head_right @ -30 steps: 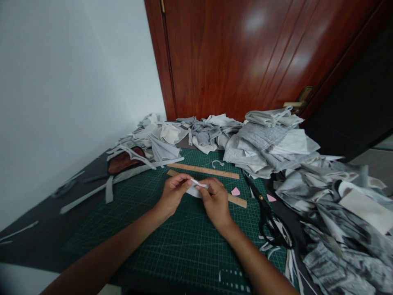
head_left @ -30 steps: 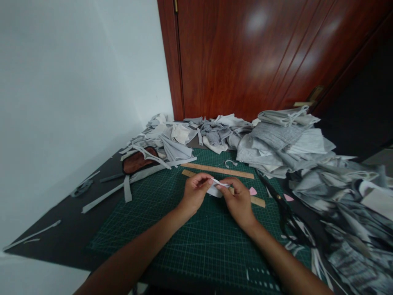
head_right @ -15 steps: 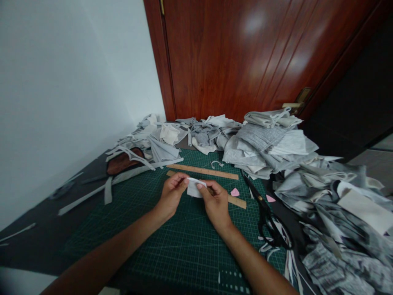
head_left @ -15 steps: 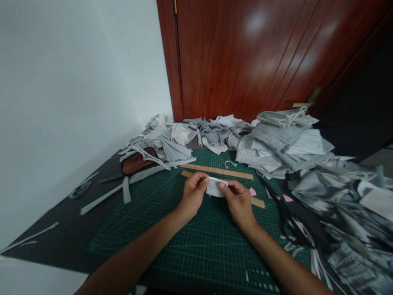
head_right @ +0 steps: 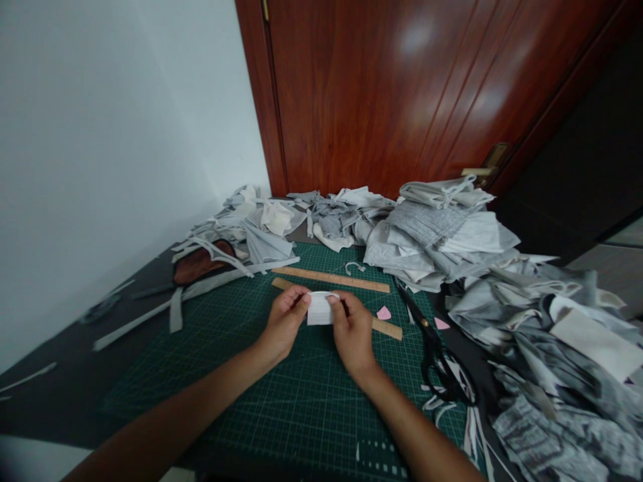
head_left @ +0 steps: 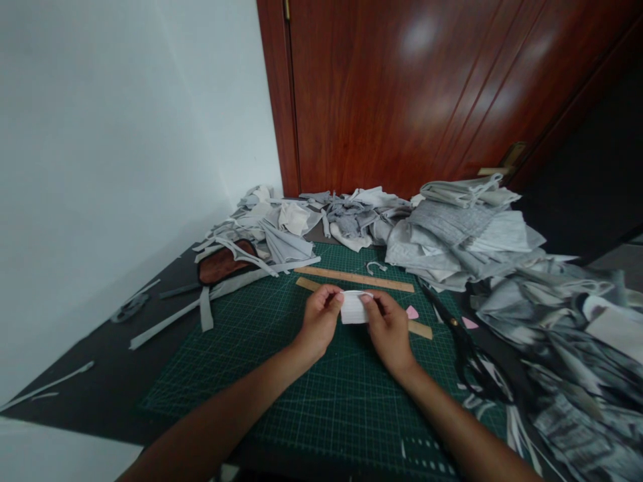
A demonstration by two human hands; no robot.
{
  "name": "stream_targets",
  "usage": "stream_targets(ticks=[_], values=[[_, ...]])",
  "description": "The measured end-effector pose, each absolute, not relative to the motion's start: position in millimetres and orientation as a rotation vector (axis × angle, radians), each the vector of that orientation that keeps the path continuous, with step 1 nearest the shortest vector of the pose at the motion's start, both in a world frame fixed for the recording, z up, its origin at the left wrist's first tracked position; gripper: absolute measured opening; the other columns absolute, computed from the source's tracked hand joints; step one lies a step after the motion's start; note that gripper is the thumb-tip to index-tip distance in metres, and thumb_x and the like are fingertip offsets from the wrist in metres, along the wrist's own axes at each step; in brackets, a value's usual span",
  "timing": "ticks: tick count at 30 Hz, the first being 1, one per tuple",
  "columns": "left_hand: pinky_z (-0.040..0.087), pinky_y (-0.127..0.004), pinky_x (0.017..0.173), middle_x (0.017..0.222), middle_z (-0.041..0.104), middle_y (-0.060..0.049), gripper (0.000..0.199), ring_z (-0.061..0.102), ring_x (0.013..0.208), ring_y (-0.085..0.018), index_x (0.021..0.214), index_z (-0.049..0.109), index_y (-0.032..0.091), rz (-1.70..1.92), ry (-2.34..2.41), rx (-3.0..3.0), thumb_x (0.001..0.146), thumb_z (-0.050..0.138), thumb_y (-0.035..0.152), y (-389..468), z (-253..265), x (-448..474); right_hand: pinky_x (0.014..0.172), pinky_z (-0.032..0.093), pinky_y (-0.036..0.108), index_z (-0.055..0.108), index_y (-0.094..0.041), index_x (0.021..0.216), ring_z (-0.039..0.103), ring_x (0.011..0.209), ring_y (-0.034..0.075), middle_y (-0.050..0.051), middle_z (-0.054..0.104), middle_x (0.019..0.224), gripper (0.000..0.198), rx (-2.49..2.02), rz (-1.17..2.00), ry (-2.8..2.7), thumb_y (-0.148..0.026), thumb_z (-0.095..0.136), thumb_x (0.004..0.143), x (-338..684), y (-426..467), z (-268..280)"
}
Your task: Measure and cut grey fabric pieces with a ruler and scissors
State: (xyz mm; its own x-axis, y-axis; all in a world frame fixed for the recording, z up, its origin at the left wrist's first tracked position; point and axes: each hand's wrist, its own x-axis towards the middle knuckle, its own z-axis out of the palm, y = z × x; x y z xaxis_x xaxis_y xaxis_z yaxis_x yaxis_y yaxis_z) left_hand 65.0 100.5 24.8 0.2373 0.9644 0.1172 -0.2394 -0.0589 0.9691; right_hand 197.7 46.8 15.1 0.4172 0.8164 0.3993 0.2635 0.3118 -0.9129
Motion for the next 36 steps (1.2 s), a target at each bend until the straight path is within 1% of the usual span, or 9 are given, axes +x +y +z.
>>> stream_targets(ticks=[4,7,12,16,18,21,24,30,36], values=[[0.048,-0.024,0.061,0.075,0.062,0.001,0.032,0.058,0.067,-0.014,0.083,0.064,0.018,1.147,0.819,1.097,0.076,0.079,0.045,100.4,21.6,65.5,0.067,0.056,0.036,0.069,-0.023,0.126,0.069,0.075,0.024,0.006,0.076,0.093,0.031,-1.265,0.443,-1.240,-0.038,0.061,0.099,204.8,47.7,14.4],[0.049,-0.024,0.056,0.073,0.062,0.001,0.036,0.059,0.064,-0.013,0.083,0.064,0.018,1.113,0.831,1.013,0.072,0.083,0.047,104.4,21.8,63.0,0.090,0.059,0.045,0.054,-0.029,0.151,0.071,0.103,0.027,0.010,0.075,0.120,0.048,-1.235,0.281,-1.601,-0.024,0.051,0.103,218.9,46.4,19.4],[0.045,-0.022,0.047,0.071,0.064,0.000,0.039,0.061,0.060,-0.014,0.080,0.064,0.017,1.037,0.849,0.956,0.070,0.087,0.046,115.0,26.7,56.7,0.117,0.040,0.062,0.049,-0.039,0.155,0.049,0.145,0.031,0.008,0.054,0.157,0.079,-1.137,-0.071,-2.099,0.002,0.044,0.088,243.7,44.9,30.1],[0.044,-0.021,0.045,0.068,0.065,-0.001,0.037,0.061,0.057,-0.013,0.079,0.067,0.015,0.972,0.836,0.961,0.068,0.090,0.042,117.6,29.2,54.6,0.120,0.028,0.068,0.059,-0.042,0.146,0.038,0.153,0.034,0.006,0.045,0.166,0.065,-1.149,-0.196,-2.112,-0.006,0.055,0.092,242.9,44.0,31.4],[0.044,-0.022,0.045,0.068,0.065,-0.002,0.035,0.060,0.055,-0.013,0.078,0.068,0.015,0.908,0.807,0.971,0.068,0.089,0.040,116.7,29.9,53.7,0.119,0.029,0.065,0.070,-0.042,0.133,0.047,0.146,0.034,0.005,0.057,0.156,0.048,-1.130,-0.134,-2.052,-0.014,0.060,0.095,236.7,42.9,30.5],[0.041,-0.020,0.044,0.066,0.063,-0.002,0.026,0.056,0.053,-0.011,0.079,0.069,0.015,0.755,0.798,1.033,0.070,0.086,0.033,114.9,29.8,52.1,0.113,0.036,0.057,0.080,-0.039,0.113,0.067,0.120,0.030,0.002,0.080,0.115,0.030,-1.122,0.125,-1.859,-0.021,0.061,0.098,226.2,42.4,28.6],[0.038,-0.018,0.044,0.068,0.061,0.001,0.020,0.055,0.056,-0.010,0.081,0.069,0.016,0.722,0.847,1.177,0.070,0.083,0.026,113.9,29.0,51.8,0.096,0.048,0.048,0.083,-0.032,0.098,0.072,0.093,0.029,0.002,0.081,0.089,0.015,-1.219,0.415,-1.490,-0.032,0.069,0.095,218.0,44.5,25.6],[0.054,-0.029,0.080,0.097,0.073,-0.005,0.041,0.068,0.090,-0.019,0.103,0.074,0.018,1.057,0.708,1.191,0.082,0.077,0.053,111.6,36.0,56.0,0.060,0.049,0.032,0.081,-0.021,0.088,0.065,0.063,0.022,0.003,0.077,0.074,0.028,-1.249,0.660,-1.219,-0.046,0.070,0.092,212.0,51.0,17.8],[0.051,-0.025,0.069,0.083,0.074,-0.004,0.051,0.065,0.075,-0.016,0.093,0.076,0.014,0.927,0.682,1.228,0.060,0.095,0.046,108.6,35.3,59.3,0.054,0.043,0.029,0.078,-0.019,0.079,0.058,0.057,0.018,0.001,0.073,0.067,0.035,-1.221,0.804,-1.126,-0.054,0.077,0.083,207.8,49.3,19.1]])
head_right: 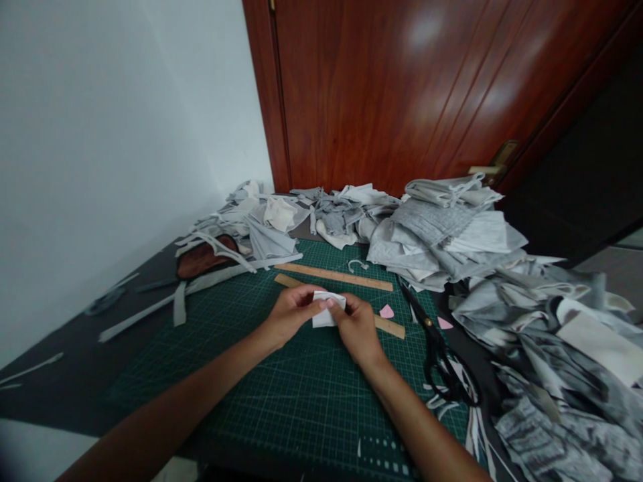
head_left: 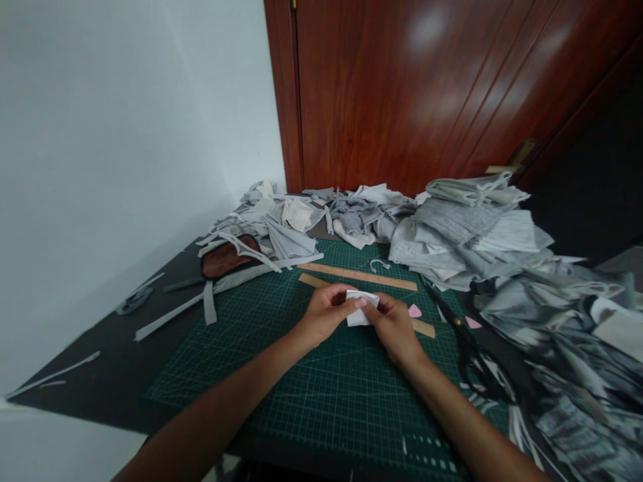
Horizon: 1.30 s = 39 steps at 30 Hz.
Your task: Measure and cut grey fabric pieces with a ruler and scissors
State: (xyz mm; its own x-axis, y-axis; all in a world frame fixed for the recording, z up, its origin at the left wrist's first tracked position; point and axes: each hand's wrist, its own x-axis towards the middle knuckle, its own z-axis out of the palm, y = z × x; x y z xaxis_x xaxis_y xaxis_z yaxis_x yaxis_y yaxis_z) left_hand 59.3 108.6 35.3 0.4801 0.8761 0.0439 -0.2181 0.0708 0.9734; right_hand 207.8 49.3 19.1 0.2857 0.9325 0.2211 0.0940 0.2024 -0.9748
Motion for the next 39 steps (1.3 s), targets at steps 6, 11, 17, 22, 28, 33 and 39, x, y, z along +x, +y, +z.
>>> stream_targets(ticks=[6,11,17,22,28,33,39], values=[[0.047,-0.023,0.050,0.064,0.066,-0.001,0.046,0.058,0.056,-0.013,0.075,0.071,0.013,0.966,0.752,1.230,0.066,0.089,0.054,107.6,29.1,58.1,0.057,0.044,0.029,0.079,-0.018,0.081,0.059,0.059,0.019,0.002,0.073,0.067,0.039,-1.208,0.885,-1.103,-0.057,0.075,0.084,200.9,45.6,23.4],[0.054,-0.026,0.046,0.067,0.068,-0.003,0.056,0.061,0.056,-0.014,0.078,0.071,0.012,0.831,0.729,1.129,0.058,0.094,0.058,108.2,33.9,56.5,0.058,0.043,0.030,0.080,-0.018,0.084,0.058,0.060,0.019,0.002,0.073,0.068,0.041,-1.212,0.869,-1.094,-0.058,0.073,0.086,200.4,44.4,23.1],[0.052,-0.023,0.041,0.061,0.064,0.000,0.058,0.059,0.051,-0.012,0.069,0.065,0.013,0.925,0.783,1.128,0.054,0.095,0.060,111.2,30.8,57.2,0.064,0.050,0.032,0.076,-0.018,0.090,0.065,0.069,0.022,0.004,0.076,0.078,0.038,-1.221,0.798,-1.020,-0.056,0.076,0.085,197.7,45.5,19.4],[0.052,-0.023,0.043,0.060,0.064,0.000,0.055,0.058,0.049,-0.011,0.067,0.062,0.014,0.975,0.788,1.126,0.056,0.095,0.058,109.5,31.4,59.0,0.064,0.048,0.032,0.073,-0.019,0.085,0.062,0.068,0.021,0.002,0.071,0.073,0.034,-1.248,0.693,-0.974,-0.053,0.076,0.086,201.9,47.1,17.2],[0.050,-0.022,0.043,0.061,0.066,-0.001,0.053,0.061,0.050,-0.012,0.070,0.066,0.013,0.950,0.790,1.142,0.059,0.092,0.058,111.1,33.2,58.2,0.059,0.044,0.030,0.070,-0.021,0.080,0.057,0.063,0.019,0.000,0.067,0.068,0.034,-1.235,0.671,-1.004,-0.053,0.069,0.090,202.5,46.1,19.7],[0.049,-0.022,0.045,0.059,0.066,0.000,0.050,0.060,0.050,-0.012,0.070,0.068,0.014,0.977,0.759,1.181,0.059,0.093,0.056,113.3,28.8,58.3,0.058,0.043,0.030,0.071,-0.020,0.085,0.058,0.064,0.019,0.001,0.068,0.071,0.036,-1.246,0.677,-1.002,-0.055,0.068,0.091,198.5,45.1,19.8],[0.050,-0.022,0.045,0.058,0.066,0.000,0.050,0.060,0.048,-0.012,0.068,0.067,0.015,0.989,0.740,1.214,0.058,0.093,0.056,112.0,28.1,61.4,0.055,0.042,0.029,0.073,-0.019,0.085,0.056,0.060,0.018,0.001,0.068,0.070,0.033,-1.264,0.679,-1.003,-0.052,0.071,0.090,200.3,46.1,18.5]])
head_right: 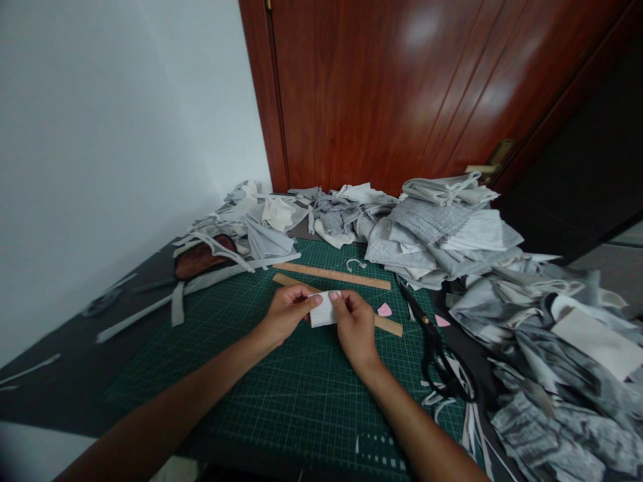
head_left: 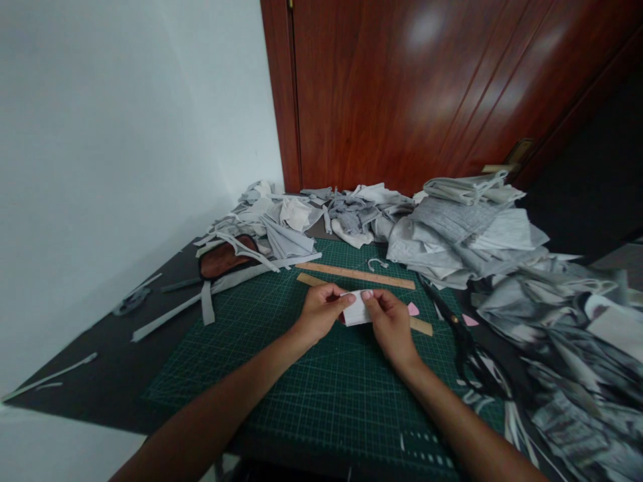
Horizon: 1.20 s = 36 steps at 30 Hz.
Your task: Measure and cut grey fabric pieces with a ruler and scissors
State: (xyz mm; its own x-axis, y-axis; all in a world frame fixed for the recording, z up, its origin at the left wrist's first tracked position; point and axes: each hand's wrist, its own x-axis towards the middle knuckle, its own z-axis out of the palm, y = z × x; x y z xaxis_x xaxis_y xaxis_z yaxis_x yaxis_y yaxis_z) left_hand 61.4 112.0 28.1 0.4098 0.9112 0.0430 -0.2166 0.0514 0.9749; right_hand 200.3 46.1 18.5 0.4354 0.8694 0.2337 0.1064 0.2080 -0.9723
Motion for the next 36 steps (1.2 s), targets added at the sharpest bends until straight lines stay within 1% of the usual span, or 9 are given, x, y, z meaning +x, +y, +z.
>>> stream_targets(ticks=[4,7,11,14,17,21,29,33,36], values=[[0.048,-0.023,0.039,0.054,0.064,0.001,0.052,0.057,0.041,-0.012,0.068,0.062,0.016,0.973,0.722,1.224,0.062,0.090,0.059,109.4,27.8,62.8,0.051,0.042,0.028,0.072,-0.020,0.085,0.055,0.056,0.017,-0.001,0.065,0.067,0.033,-1.267,0.664,-1.017,-0.052,0.069,0.091,201.6,46.0,17.7],[0.047,-0.023,0.037,0.055,0.064,0.001,0.049,0.057,0.040,-0.013,0.070,0.061,0.017,0.996,0.731,1.250,0.067,0.086,0.059,106.7,27.6,63.1,0.046,0.041,0.028,0.070,-0.021,0.095,0.056,0.053,0.017,-0.002,0.066,0.068,0.033,-1.259,0.687,-1.012,-0.054,0.070,0.090,199.4,45.7,20.1],[0.047,-0.023,0.040,0.056,0.064,0.002,0.040,0.058,0.043,-0.013,0.071,0.061,0.018,1.101,0.773,1.295,0.073,0.082,0.052,105.0,29.1,61.9,0.050,0.049,0.029,0.066,-0.021,0.109,0.066,0.060,0.020,0.001,0.075,0.078,0.048,-1.214,0.870,-0.944,-0.050,0.085,0.076,193.3,43.8,26.8],[0.049,-0.021,0.046,0.061,0.066,0.000,0.033,0.061,0.050,-0.013,0.070,0.064,0.017,1.204,0.844,1.377,0.075,0.081,0.045,106.1,30.5,59.9,0.061,0.052,0.030,0.072,-0.019,0.092,0.065,0.064,0.019,0.000,0.075,0.074,0.039,-1.155,1.026,-0.979,-0.040,0.093,0.066,188.3,40.5,29.9],[0.046,-0.021,0.043,0.060,0.065,0.001,0.030,0.059,0.047,-0.012,0.072,0.063,0.017,1.208,0.851,1.403,0.077,0.077,0.043,107.1,31.2,58.4,0.059,0.049,0.029,0.074,-0.020,0.078,0.059,0.060,0.017,0.000,0.071,0.067,0.027,-1.122,1.062,-1.026,-0.040,0.089,0.071,184.3,37.6,31.3],[0.042,-0.019,0.036,0.057,0.062,0.003,0.029,0.055,0.039,-0.010,0.075,0.061,0.018,1.173,0.822,1.438,0.082,0.074,0.042,105.5,33.8,56.9,0.058,0.048,0.028,0.073,-0.021,0.074,0.059,0.064,0.018,0.001,0.071,0.072,0.028,-1.077,1.102,-1.032,-0.048,0.083,0.076,181.1,36.0,34.6],[0.039,-0.017,0.031,0.053,0.059,0.005,0.028,0.052,0.035,-0.009,0.078,0.058,0.019,1.141,0.862,1.467,0.084,0.071,0.043,102.7,34.5,57.0,0.056,0.047,0.027,0.073,-0.021,0.076,0.058,0.062,0.016,0.000,0.070,0.070,0.031,-1.048,1.152,-1.034,-0.050,0.085,0.076,179.1,34.4,36.7],[0.043,-0.019,0.032,0.050,0.059,0.005,0.033,0.056,0.037,-0.012,0.081,0.057,0.019,1.089,0.798,1.395,0.082,0.074,0.047,105.8,31.3,58.1,0.060,0.050,0.030,0.072,-0.020,0.085,0.062,0.063,0.017,0.002,0.072,0.073,0.033,-1.081,1.124,-1.003,-0.051,0.082,0.080,180.9,36.1,31.8],[0.043,-0.019,0.031,0.051,0.061,0.004,0.041,0.057,0.037,-0.012,0.081,0.057,0.019,1.044,0.760,1.372,0.078,0.078,0.053,108.6,32.8,57.8,0.062,0.053,0.032,0.070,-0.023,0.113,0.065,0.067,0.020,0.003,0.075,0.085,0.042,-1.100,1.035,-0.983,-0.052,0.080,0.083,187.5,37.0,29.9]])
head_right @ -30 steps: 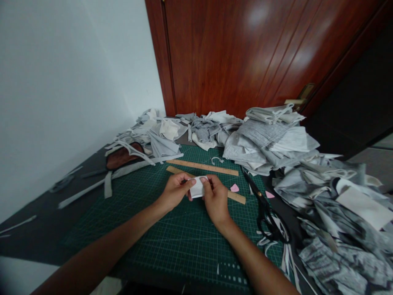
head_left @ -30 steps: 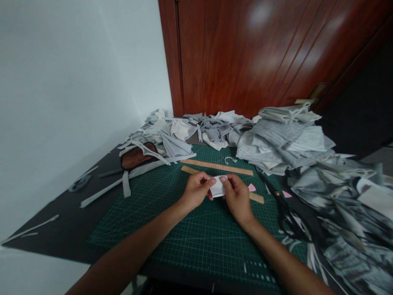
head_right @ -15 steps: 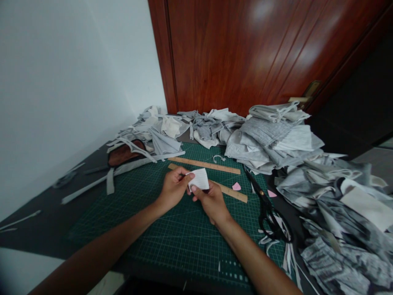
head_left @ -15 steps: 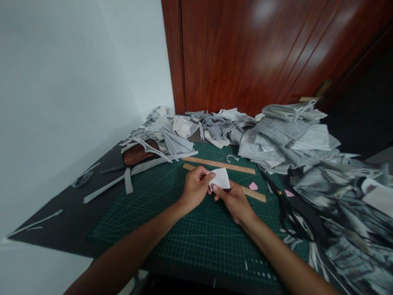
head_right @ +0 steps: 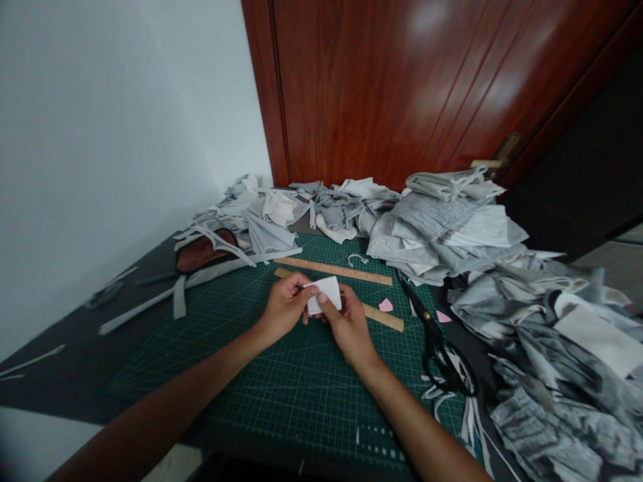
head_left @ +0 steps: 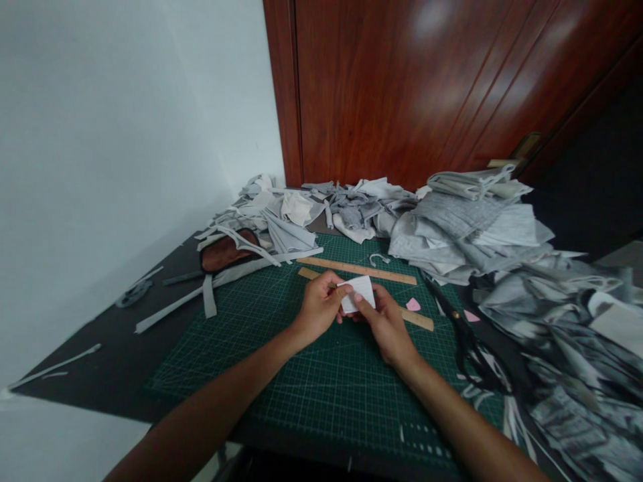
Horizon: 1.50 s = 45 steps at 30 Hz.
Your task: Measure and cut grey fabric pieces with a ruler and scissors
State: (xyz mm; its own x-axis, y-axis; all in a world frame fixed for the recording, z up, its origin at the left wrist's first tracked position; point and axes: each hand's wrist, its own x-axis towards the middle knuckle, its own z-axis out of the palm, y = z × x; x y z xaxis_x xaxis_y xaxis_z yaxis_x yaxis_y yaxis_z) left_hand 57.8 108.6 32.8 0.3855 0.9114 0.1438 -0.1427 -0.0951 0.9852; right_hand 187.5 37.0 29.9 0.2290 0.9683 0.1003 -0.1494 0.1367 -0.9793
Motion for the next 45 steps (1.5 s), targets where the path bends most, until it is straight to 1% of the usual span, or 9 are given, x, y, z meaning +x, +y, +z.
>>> stream_targets(ticks=[3,8,14,18,23,30,35,42,45], values=[[0.040,-0.018,0.031,0.051,0.061,0.004,0.049,0.053,0.035,-0.010,0.078,0.056,0.019,1.027,0.732,1.349,0.074,0.082,0.060,112.6,37.1,55.2,0.072,0.059,0.037,0.055,-0.032,0.144,0.071,0.079,0.024,0.005,0.077,0.106,0.059,-1.058,0.918,-1.137,-0.048,0.074,0.090,200.4,35.8,33.0],[0.040,-0.017,0.033,0.050,0.059,0.006,0.053,0.051,0.033,-0.008,0.077,0.057,0.018,0.905,0.704,1.306,0.070,0.086,0.062,123.6,45.7,43.2,0.107,0.049,0.048,0.067,-0.033,0.137,0.065,0.123,0.031,0.007,0.071,0.135,0.052,-1.040,0.674,-1.752,-0.031,0.080,0.087,227.6,34.3,41.7],[0.041,-0.018,0.032,0.046,0.058,0.004,0.055,0.049,0.033,-0.009,0.076,0.058,0.017,0.669,0.640,1.346,0.065,0.088,0.063,130.5,48.6,35.4,0.093,0.054,0.041,0.083,-0.031,0.102,0.071,0.104,0.027,0.007,0.077,0.112,0.015,-1.068,0.594,-1.706,-0.031,0.070,0.095,231.3,41.0,37.7],[0.047,-0.019,0.035,0.051,0.061,0.003,0.052,0.055,0.039,-0.010,0.075,0.058,0.017,0.793,0.652,1.337,0.067,0.087,0.059,125.0,48.1,43.4,0.100,0.052,0.044,0.081,-0.027,0.080,0.071,0.108,0.030,0.006,0.080,0.110,0.020,-1.083,0.678,-1.340,-0.045,0.076,0.089,214.4,44.0,31.4],[0.052,-0.021,0.041,0.058,0.063,0.003,0.049,0.059,0.045,-0.010,0.077,0.058,0.017,0.878,0.665,1.287,0.072,0.085,0.057,114.6,41.9,53.6,0.086,0.055,0.041,0.077,-0.024,0.085,0.074,0.085,0.027,0.005,0.082,0.089,0.028,-1.125,0.700,-1.165,-0.049,0.068,0.094,202.3,43.8,22.3],[0.056,-0.028,0.054,0.071,0.064,-0.001,0.067,0.064,0.057,-0.014,0.084,0.060,0.016,0.752,0.576,1.342,0.073,0.073,0.081,112.5,31.5,50.2,0.072,0.052,0.037,0.076,-0.024,0.081,0.070,0.073,0.027,0.005,0.079,0.079,0.028,-1.258,0.651,-1.163,-0.051,0.074,0.088,205.6,41.3,17.1],[0.036,-0.020,0.053,0.067,0.060,0.003,0.038,0.053,0.059,-0.010,0.079,0.064,0.016,0.831,0.689,1.699,0.080,0.082,0.050,111.3,26.2,47.1,0.072,0.053,0.039,0.075,-0.024,0.086,0.070,0.076,0.028,0.007,0.079,0.084,0.031,-1.317,0.616,-1.251,-0.054,0.069,0.090,206.6,38.9,11.4],[0.037,-0.021,0.052,0.067,0.063,0.002,0.025,0.056,0.055,-0.011,0.079,0.066,0.016,0.766,0.756,1.672,0.087,0.073,0.038,114.5,11.9,47.1,0.085,0.058,0.042,0.067,-0.029,0.125,0.073,0.097,0.030,0.009,0.076,0.114,0.036,-1.243,0.514,-1.471,-0.047,0.066,0.095,224.6,41.3,-2.6],[0.039,-0.020,0.053,0.068,0.063,0.001,0.027,0.058,0.057,-0.011,0.082,0.067,0.016,0.663,0.685,1.642,0.088,0.074,0.041,117.2,13.2,43.6,0.080,0.058,0.040,0.075,-0.030,0.112,0.073,0.087,0.027,0.007,0.076,0.103,0.024,-1.186,0.486,-1.689,-0.045,0.062,0.098,232.1,44.5,3.6]])
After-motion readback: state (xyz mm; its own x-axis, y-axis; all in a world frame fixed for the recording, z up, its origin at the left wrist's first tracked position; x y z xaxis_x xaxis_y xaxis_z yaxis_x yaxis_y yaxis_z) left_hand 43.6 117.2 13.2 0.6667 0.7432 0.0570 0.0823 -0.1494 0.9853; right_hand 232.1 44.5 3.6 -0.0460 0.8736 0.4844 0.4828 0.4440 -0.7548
